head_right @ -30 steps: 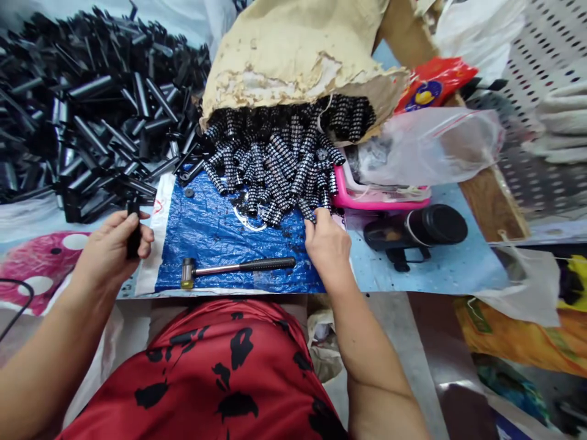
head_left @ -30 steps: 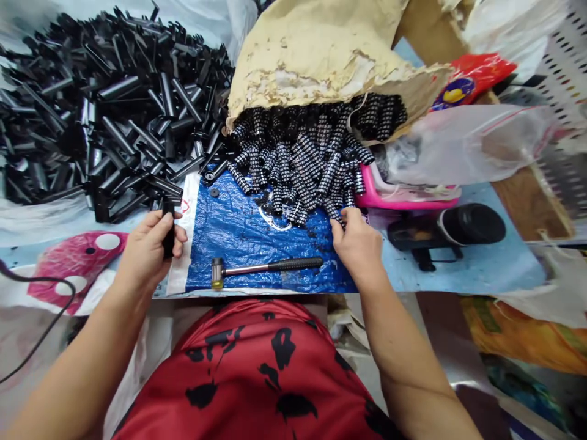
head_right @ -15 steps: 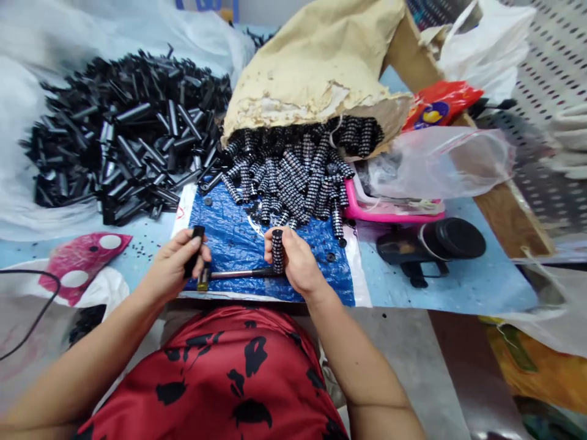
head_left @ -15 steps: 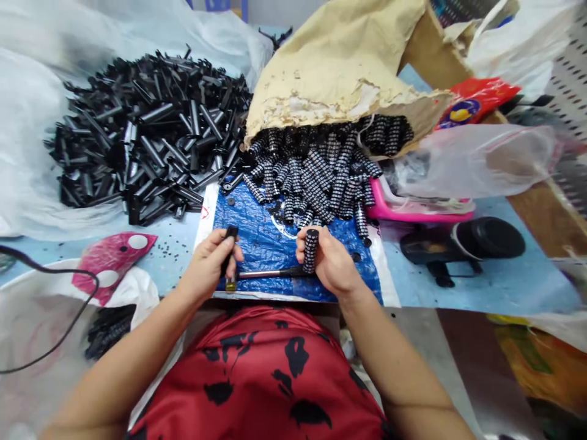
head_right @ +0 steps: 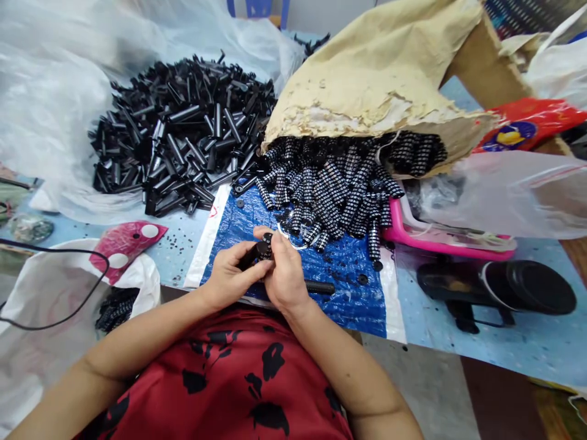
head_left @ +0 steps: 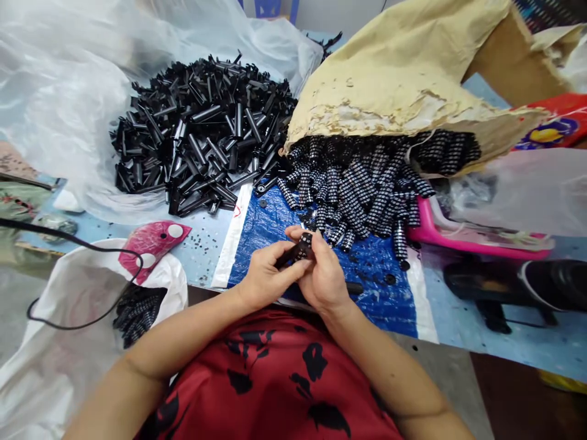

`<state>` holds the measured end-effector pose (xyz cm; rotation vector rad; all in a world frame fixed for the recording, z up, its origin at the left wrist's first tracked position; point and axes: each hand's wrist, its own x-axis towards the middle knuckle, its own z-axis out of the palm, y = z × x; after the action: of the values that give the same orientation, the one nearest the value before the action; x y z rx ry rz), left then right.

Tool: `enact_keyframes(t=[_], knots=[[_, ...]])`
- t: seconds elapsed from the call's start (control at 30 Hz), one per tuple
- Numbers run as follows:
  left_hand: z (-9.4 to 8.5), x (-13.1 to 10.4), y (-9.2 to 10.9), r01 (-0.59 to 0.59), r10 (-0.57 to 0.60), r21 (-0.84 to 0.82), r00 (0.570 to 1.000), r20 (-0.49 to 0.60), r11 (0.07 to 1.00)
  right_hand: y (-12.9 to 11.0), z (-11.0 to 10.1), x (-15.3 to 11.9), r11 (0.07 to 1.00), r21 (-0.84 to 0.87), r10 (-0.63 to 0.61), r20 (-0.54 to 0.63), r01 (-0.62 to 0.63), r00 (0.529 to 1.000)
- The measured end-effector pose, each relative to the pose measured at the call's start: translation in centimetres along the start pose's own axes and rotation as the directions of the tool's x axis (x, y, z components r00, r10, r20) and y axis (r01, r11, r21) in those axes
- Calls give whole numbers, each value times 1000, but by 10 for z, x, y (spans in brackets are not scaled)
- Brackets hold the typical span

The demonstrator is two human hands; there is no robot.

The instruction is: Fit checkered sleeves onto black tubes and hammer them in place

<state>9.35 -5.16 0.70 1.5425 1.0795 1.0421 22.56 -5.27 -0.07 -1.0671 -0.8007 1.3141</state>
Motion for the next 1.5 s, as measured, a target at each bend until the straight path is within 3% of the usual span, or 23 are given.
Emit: enact_keyframes(t=[0.07, 0.1, 0.17, 0.23, 0.3, 0.43, 0.53, 0.63, 0.73, 0.8, 0.9, 0.97, 1.0, 1.07, 1.13, 1.2, 1.3, 1.43, 1.5], knots=[[-7, -1, 1, 52, -52, -49, 999, -10, 997, 2, -11, 0, 952, -217, -184, 156, 215, 970], [-12, -2, 3, 94, -95, -84, 995, -8, 992, 3, -18, 0, 875, -327, -275, 271, 357, 922], [-22, -5, 5, 186, -185, -156, 982, 21, 970, 1, -31, 0, 618, -460, -395, 519, 637, 758], [-28, -7, 8, 256, -245, -210, 967, 76, 944, -1, -38, 0, 391, -463, -420, 679, 795, 602], [-30, -9, 8, 310, -289, -242, 950, 118, 920, -3, -39, -1, 300, -440, -443, 722, 846, 532], [-23, -8, 9, 378, -385, -311, 922, 42, 872, -7, -33, -6, 257, -478, -481, 690, 840, 540], [-15, -7, 11, 338, -365, -318, 931, -28, 886, -8, -29, -12, 224, -471, -524, 680, 853, 513], [-12, -7, 13, 324, -346, -351, 938, 2, 878, -6, -30, -15, 172, -505, -551, 662, 846, 508], [-17, -7, 13, 383, -384, -455, 918, 95, 804, -4, -34, -16, 142, -548, -532, 660, 824, 531], [-21, -6, 11, 480, -451, -523, 871, 193, 704, -3, -36, -16, 143, -550, -495, 680, 823, 540], [-25, -3, 5, 658, -559, -580, 739, 376, 480, -1, -37, -16, 196, -546, -437, 695, 815, 571], [-28, -3, -1, 689, -581, -596, 703, 410, 413, 0, -38, -17, 257, -553, -410, 680, 793, 608], [-30, -3, -5, 664, -576, -597, 727, 374, 451, 2, -40, -18, 273, -567, -396, 670, 777, 628], [-40, -4, -16, 529, -504, -520, 839, 203, 670, 5, -48, -22, 229, -635, -343, 656, 738, 672], [-57, -5, -27, 324, -330, -239, 944, 15, 915, 9, -60, -29, 103, -708, -263, 658, 698, 706], [-78, -6, -37, 157, -150, 156, 987, -53, 975, 11, -71, -36, -11, -740, -188, 662, 673, 725], [-103, -3, -45, 67, -108, 512, 993, 51, 856, 4, -75, -39, -17, -751, -242, 644, 660, 726], [-113, 5, -45, 132, -265, 541, 948, 175, 830, -7, -53, -25, 85, -743, -443, 569, 664, 693], [-112, 8, -45, 191, -324, 506, 927, 189, 841, -6, -40, -15, 45, -733, -413, 605, 679, 681]])
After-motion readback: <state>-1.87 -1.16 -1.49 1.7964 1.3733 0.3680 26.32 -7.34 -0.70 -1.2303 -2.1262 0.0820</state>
